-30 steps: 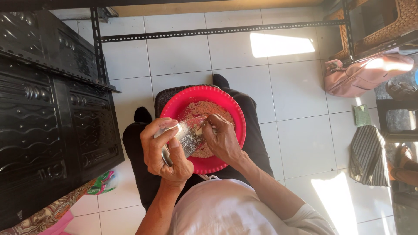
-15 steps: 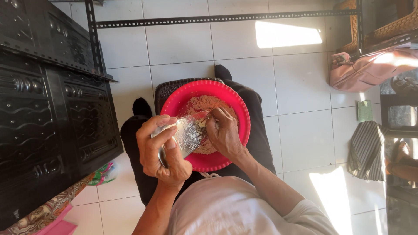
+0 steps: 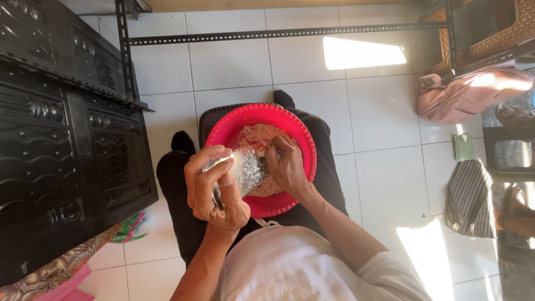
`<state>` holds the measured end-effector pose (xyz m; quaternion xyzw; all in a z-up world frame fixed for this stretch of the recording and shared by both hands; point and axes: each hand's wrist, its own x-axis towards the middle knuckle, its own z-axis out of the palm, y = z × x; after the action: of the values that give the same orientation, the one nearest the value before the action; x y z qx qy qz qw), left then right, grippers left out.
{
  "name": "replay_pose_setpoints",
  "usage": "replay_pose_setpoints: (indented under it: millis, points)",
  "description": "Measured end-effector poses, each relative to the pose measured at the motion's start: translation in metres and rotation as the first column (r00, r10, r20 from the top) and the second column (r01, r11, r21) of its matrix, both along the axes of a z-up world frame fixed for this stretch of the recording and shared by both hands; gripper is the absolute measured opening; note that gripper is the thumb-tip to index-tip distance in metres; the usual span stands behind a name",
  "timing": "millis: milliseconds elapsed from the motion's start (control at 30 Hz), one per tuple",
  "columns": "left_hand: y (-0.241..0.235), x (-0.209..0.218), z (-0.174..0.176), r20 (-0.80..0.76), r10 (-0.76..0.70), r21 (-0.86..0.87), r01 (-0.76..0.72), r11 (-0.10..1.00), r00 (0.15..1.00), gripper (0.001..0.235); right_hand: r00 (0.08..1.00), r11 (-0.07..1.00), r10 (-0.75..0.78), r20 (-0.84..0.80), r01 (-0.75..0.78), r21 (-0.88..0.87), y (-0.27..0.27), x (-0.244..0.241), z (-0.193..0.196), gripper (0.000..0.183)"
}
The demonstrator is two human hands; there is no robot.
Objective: Grating food, likely coconut or a root vegetable, into a red plastic bowl using a handheld grater.
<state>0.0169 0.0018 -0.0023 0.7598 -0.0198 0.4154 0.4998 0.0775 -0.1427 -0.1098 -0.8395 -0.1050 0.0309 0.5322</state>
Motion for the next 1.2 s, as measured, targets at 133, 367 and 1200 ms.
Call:
replay_pose_setpoints:
  millis: [133,367,1200]
  points:
    - [0.0,-0.006,-0.001,0.008,0.015,0.018,-0.015,1.0,1.0,0.013,0.991,0.993,-0.071,-0.111,0.06,-0.103,-0.004,0.004,-0.011,0.015]
    - [-0.008,-0.009,0.005,0.018,0.007,0.026,-0.008,1.0,1.0,0.014,0.992,0.994,0.096,0.083,-0.101,0.052,0.012,-0.027,0.098,0.013]
    - [-0.009,-0.022,-0.006,0.041,0.084,0.007,-0.085,0.996,0.996,0.012,0.994,0.999,-0.035,-0.102,0.034,-0.008,-0.016,-0.027,0.004,0.016]
